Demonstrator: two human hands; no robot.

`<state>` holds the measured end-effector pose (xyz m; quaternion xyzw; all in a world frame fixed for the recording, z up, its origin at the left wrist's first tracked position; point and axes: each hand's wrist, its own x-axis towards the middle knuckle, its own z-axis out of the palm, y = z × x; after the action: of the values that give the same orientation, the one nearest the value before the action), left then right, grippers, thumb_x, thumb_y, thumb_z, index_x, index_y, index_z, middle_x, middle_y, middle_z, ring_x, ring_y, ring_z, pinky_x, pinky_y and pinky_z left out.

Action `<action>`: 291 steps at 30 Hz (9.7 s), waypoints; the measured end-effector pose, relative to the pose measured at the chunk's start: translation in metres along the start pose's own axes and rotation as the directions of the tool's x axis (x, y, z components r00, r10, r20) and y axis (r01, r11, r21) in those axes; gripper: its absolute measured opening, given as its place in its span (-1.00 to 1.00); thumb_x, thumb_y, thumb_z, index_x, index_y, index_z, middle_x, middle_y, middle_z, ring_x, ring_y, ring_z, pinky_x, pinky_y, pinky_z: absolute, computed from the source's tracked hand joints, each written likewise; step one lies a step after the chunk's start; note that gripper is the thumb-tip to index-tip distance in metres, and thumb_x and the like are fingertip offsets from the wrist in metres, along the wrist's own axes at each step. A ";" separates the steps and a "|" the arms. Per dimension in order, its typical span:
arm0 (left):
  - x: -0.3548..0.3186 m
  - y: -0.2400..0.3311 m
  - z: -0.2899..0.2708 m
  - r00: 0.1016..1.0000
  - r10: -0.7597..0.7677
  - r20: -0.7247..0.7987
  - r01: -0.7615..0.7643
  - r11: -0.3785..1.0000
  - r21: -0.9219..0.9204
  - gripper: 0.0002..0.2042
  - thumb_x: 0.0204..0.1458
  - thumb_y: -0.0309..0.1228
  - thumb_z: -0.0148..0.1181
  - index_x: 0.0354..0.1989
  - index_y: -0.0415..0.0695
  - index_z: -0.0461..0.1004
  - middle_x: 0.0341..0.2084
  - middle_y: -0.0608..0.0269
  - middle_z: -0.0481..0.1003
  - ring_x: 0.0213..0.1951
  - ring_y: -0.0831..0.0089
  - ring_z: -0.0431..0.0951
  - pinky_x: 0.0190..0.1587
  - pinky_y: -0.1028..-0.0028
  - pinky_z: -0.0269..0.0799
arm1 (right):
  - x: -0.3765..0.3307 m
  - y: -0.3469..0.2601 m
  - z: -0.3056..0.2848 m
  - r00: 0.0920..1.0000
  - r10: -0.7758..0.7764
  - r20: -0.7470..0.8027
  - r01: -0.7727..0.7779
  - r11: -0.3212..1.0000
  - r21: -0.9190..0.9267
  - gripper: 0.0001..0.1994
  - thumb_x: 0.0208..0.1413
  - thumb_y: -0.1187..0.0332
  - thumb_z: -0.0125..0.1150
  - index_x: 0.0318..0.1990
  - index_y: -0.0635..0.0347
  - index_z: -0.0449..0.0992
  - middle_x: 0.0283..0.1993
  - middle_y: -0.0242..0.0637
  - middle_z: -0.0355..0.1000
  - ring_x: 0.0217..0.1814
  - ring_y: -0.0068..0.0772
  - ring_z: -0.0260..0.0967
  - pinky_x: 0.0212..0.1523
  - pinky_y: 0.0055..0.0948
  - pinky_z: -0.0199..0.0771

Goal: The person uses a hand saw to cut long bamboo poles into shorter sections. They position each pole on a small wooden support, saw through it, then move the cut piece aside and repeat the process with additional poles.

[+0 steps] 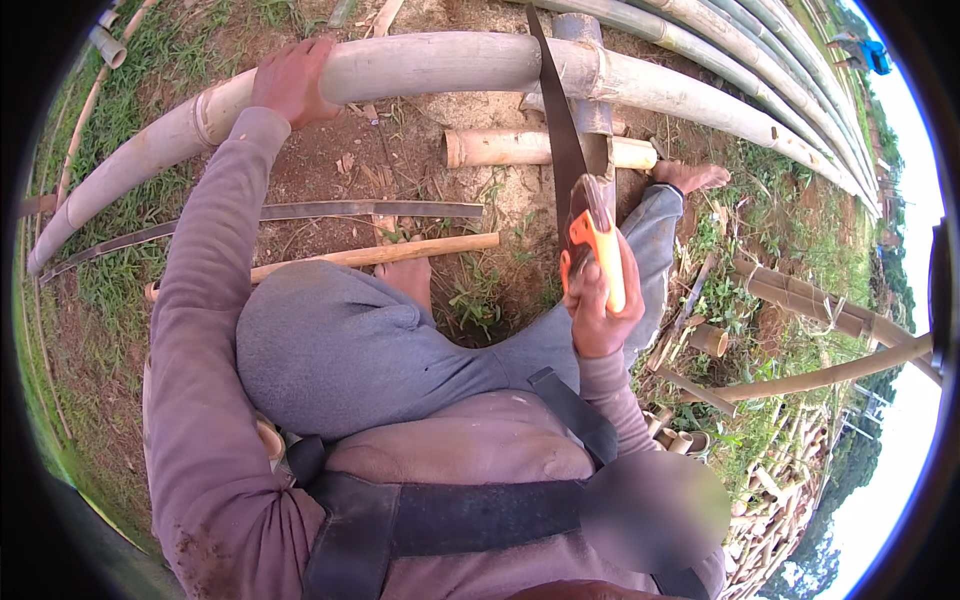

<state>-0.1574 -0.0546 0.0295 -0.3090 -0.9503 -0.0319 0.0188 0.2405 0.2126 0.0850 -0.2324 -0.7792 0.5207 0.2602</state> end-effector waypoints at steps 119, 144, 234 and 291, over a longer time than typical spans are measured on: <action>-0.017 -0.005 0.025 0.998 0.032 -0.045 -0.033 0.999 -0.006 -0.01 -0.28 -0.08 0.65 0.44 0.04 0.32 0.25 0.09 0.51 0.27 0.07 0.53 0.33 -0.03 0.39 | -0.038 -0.041 -0.047 0.983 0.181 0.042 -0.179 0.983 -0.044 -0.82 0.38 0.38 0.28 -0.08 0.36 0.53 -0.43 -0.38 0.50 -0.58 -0.68 0.39 -0.57 -0.62 0.38; -0.003 0.016 0.017 0.998 0.054 -0.021 -0.054 0.999 0.001 0.01 -0.29 -0.05 0.65 0.46 0.02 0.31 0.25 0.08 0.52 0.29 0.03 0.51 0.35 0.07 0.39 | 0.164 0.023 0.076 0.997 0.080 -0.023 -0.080 0.997 -0.012 -0.72 0.31 0.25 0.39 -0.29 0.33 0.59 -0.47 -0.19 0.55 -0.49 -0.48 0.46 -0.39 -0.33 0.46; 0.020 0.001 -0.016 0.942 0.100 0.321 -0.117 0.993 0.035 0.13 -0.44 0.06 0.75 0.40 -0.11 0.32 0.21 -0.05 0.50 0.25 -0.05 0.51 0.30 0.08 0.45 | 0.094 0.032 0.068 0.997 -0.081 -0.001 0.081 0.996 -0.034 -0.58 0.25 0.12 0.36 0.08 0.24 0.47 -0.23 0.04 0.60 -0.17 0.14 0.60 -0.10 -0.05 0.56; 0.005 0.012 0.002 0.975 0.148 0.166 -0.103 0.961 -0.255 -0.05 -0.47 -0.22 0.72 0.26 -0.06 0.40 0.04 -0.04 0.61 0.08 -0.11 0.62 0.16 0.05 0.54 | 0.058 0.035 0.017 0.999 0.034 -0.014 -0.036 0.972 -0.232 -0.65 0.25 0.18 0.38 0.01 0.20 0.49 -0.34 0.09 0.59 -0.28 0.24 0.60 -0.25 0.04 0.58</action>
<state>-0.1540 -0.0416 0.0280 -0.3704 -0.9152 -0.1193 -0.1051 0.1886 0.2494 0.0566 -0.2774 -0.8292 0.4294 0.2260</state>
